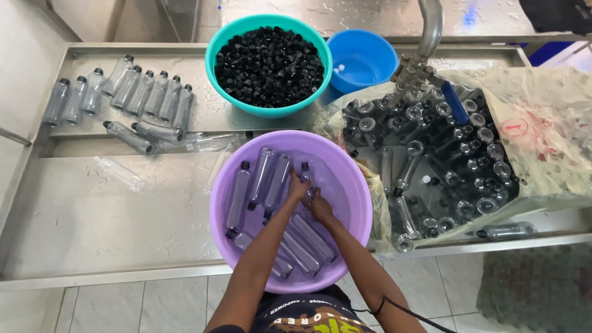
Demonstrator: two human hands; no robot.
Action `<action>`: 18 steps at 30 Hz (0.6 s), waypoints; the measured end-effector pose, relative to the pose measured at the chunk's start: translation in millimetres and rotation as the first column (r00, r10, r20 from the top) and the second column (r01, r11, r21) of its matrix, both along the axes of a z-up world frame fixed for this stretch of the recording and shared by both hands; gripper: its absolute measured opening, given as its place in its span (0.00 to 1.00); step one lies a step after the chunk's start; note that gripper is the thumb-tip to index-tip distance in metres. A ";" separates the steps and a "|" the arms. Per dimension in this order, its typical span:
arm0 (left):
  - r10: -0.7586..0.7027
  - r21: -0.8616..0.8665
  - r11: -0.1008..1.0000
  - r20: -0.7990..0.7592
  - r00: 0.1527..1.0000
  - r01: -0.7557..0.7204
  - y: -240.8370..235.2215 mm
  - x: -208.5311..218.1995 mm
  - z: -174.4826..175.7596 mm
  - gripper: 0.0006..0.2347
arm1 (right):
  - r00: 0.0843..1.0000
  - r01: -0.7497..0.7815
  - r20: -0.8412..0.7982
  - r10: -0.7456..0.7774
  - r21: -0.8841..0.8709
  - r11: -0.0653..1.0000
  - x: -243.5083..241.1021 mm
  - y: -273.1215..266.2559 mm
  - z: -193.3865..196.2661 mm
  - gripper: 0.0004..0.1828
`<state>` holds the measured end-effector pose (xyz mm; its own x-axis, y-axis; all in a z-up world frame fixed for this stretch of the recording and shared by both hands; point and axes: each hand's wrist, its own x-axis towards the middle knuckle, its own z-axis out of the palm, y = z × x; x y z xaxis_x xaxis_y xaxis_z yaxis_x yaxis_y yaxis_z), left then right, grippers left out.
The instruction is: The person repeatedly picks clear plastic bottles from a purple basin of water, rinses them by hand, and places them on a stainless steel counter. They also move bottles from a tray of caps and bottles into the basin to continue the washing cycle.
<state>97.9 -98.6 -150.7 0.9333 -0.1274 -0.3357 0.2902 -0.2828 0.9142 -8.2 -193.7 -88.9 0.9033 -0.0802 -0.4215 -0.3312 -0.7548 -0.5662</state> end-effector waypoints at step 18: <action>-0.078 -0.062 0.994 0.203 0.976 0.093 4.4 5.3 4.8 0.34 | 0.992 0.060 -0.115 -0.056 0.026 0.998 -0.1 2.4 20.6 0.42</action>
<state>103.2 -94.3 -145.9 0.9653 -0.2262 -0.1303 0.0767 -0.2315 0.9698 -8.2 -191.3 -68.3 0.8433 -0.1170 -0.5246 -0.4377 -0.7158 -0.5441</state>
